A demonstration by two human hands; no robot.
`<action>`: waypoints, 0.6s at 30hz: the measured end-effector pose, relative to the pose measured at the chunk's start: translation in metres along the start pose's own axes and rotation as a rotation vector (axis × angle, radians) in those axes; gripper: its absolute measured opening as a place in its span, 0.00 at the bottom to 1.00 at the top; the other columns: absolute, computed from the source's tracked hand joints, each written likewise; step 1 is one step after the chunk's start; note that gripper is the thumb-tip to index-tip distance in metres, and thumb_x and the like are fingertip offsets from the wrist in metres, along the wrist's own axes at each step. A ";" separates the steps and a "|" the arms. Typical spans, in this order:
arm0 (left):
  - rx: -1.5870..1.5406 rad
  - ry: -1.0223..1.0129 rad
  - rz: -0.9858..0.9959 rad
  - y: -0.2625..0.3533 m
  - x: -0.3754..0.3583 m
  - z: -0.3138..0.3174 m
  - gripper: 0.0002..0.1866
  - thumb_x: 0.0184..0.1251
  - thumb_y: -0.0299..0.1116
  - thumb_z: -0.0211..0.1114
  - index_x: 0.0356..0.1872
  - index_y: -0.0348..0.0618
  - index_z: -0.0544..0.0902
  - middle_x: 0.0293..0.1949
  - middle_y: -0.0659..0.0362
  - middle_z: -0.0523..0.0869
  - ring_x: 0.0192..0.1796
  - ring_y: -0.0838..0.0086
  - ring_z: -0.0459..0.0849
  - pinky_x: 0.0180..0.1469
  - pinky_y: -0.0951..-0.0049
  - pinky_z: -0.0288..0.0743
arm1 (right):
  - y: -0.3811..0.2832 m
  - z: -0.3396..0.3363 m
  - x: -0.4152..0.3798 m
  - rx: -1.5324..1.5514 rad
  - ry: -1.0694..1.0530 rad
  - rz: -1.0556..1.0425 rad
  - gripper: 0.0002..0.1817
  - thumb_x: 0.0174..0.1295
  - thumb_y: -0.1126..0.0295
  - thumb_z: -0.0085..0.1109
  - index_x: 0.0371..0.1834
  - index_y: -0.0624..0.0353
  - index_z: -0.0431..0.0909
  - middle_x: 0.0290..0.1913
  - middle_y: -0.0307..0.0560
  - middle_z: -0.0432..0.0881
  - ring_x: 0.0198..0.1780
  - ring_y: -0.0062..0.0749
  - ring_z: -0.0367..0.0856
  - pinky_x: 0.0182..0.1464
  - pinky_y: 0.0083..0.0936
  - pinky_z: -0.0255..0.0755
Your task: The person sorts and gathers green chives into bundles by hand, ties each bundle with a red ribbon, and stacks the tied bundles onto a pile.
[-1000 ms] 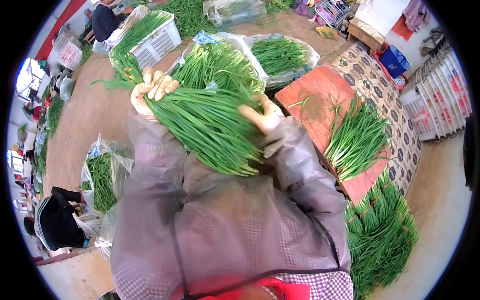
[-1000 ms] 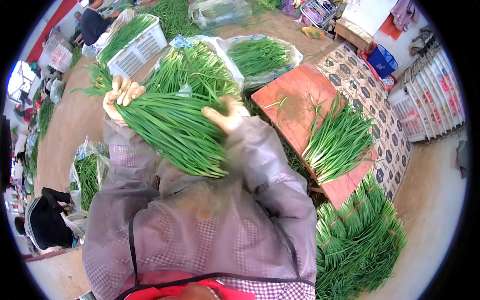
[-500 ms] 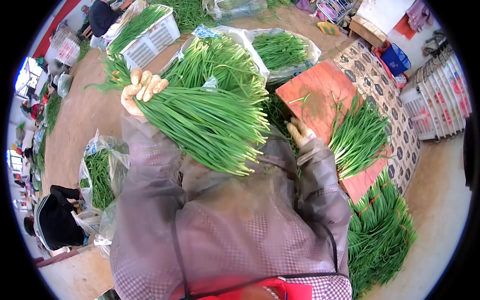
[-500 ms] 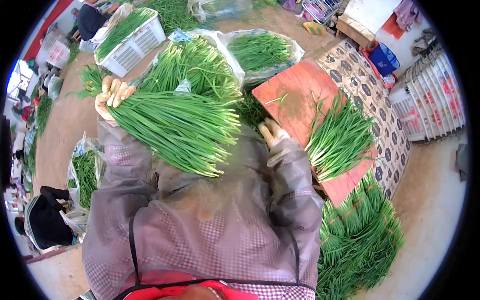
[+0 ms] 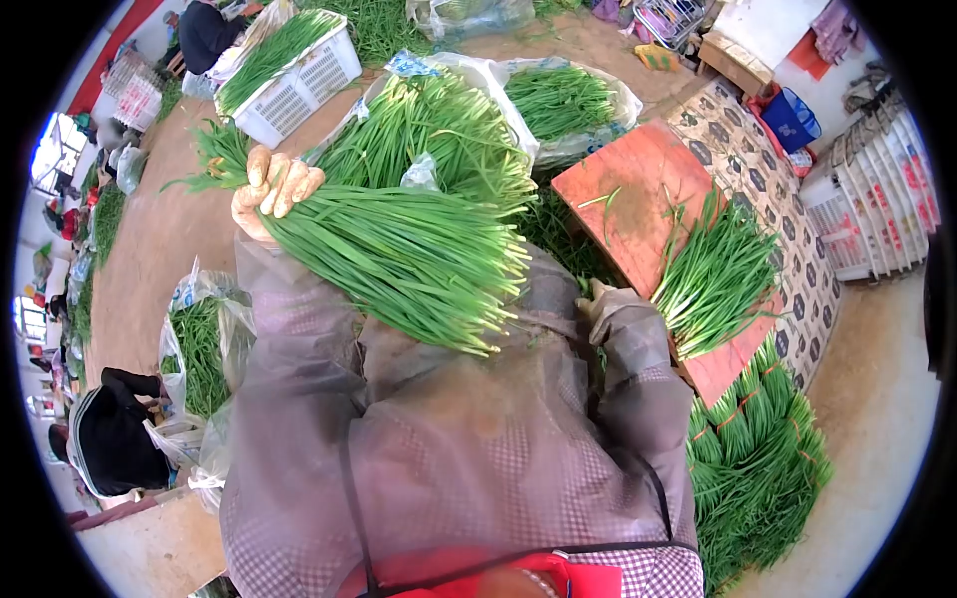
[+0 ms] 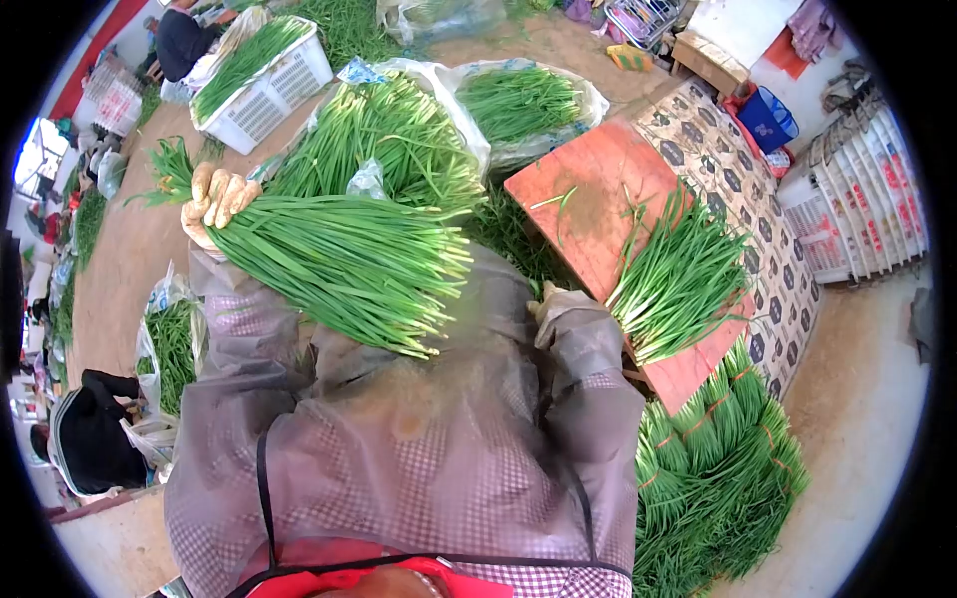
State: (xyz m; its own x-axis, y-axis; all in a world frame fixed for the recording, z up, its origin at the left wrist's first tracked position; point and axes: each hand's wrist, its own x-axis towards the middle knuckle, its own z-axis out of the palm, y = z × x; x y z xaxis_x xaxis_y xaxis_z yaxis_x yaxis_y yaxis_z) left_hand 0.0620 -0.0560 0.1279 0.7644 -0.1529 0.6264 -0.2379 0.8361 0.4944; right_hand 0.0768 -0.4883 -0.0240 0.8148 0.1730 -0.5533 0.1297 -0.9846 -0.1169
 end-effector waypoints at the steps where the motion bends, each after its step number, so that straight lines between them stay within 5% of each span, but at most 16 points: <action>1: 0.004 -0.005 -0.018 -0.001 0.002 0.002 0.03 0.56 0.26 0.56 0.32 0.47 0.73 0.19 0.68 0.72 0.24 0.81 0.72 0.37 0.77 0.63 | -0.002 -0.003 0.003 0.075 0.096 -0.010 0.34 0.59 0.57 0.58 0.69 0.50 0.63 0.54 0.56 0.79 0.54 0.44 0.78 0.57 0.34 0.70; 3: 0.007 -0.012 -0.032 -0.005 0.005 0.005 0.03 0.56 0.26 0.56 0.31 0.47 0.74 0.19 0.68 0.73 0.24 0.81 0.72 0.37 0.77 0.63 | -0.015 0.005 0.035 0.476 0.417 -0.313 0.30 0.59 0.58 0.58 0.66 0.50 0.67 0.45 0.55 0.81 0.46 0.42 0.80 0.48 0.34 0.73; 5: -0.006 0.009 -0.025 -0.006 0.006 0.009 0.03 0.56 0.26 0.57 0.30 0.47 0.74 0.18 0.68 0.73 0.23 0.81 0.72 0.36 0.77 0.63 | -0.038 -0.026 0.029 0.644 0.393 -0.631 0.31 0.55 0.66 0.61 0.66 0.53 0.68 0.29 0.45 0.77 0.33 0.33 0.76 0.38 0.28 0.70; 9: -0.017 -0.030 -0.027 -0.008 0.009 0.011 0.03 0.55 0.26 0.58 0.29 0.47 0.74 0.18 0.68 0.73 0.23 0.81 0.73 0.36 0.77 0.64 | -0.082 -0.050 0.020 0.592 0.530 -0.768 0.23 0.55 0.68 0.61 0.57 0.51 0.77 0.32 0.46 0.77 0.36 0.37 0.78 0.38 0.30 0.71; 11: 0.011 -0.057 -0.054 -0.005 0.009 0.014 0.03 0.55 0.26 0.58 0.29 0.47 0.74 0.18 0.68 0.74 0.23 0.81 0.73 0.36 0.77 0.65 | -0.087 -0.037 0.037 0.639 0.657 -0.929 0.13 0.55 0.70 0.62 0.45 0.55 0.82 0.33 0.47 0.77 0.37 0.40 0.79 0.38 0.32 0.72; 16: -0.019 -0.042 -0.024 -0.006 0.001 0.008 0.04 0.55 0.25 0.58 0.29 0.47 0.73 0.17 0.68 0.74 0.23 0.81 0.74 0.36 0.77 0.65 | -0.069 -0.027 0.032 0.604 0.829 -0.815 0.04 0.55 0.70 0.60 0.33 0.53 0.80 0.29 0.46 0.76 0.34 0.43 0.80 0.36 0.34 0.73; 18: -0.035 -0.052 -0.013 -0.005 0.000 0.005 0.04 0.55 0.25 0.59 0.29 0.47 0.73 0.17 0.68 0.74 0.23 0.81 0.74 0.36 0.77 0.65 | -0.043 -0.014 0.047 0.447 0.575 -0.622 0.05 0.56 0.70 0.60 0.33 0.58 0.81 0.32 0.52 0.78 0.36 0.47 0.79 0.38 0.37 0.72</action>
State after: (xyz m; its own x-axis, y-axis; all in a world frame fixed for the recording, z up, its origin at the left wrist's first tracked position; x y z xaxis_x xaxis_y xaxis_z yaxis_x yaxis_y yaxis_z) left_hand 0.0603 -0.0631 0.1287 0.7350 -0.1901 0.6509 -0.2061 0.8518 0.4816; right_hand 0.1175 -0.4381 -0.0331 0.8406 0.5072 0.1900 0.5025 -0.5994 -0.6231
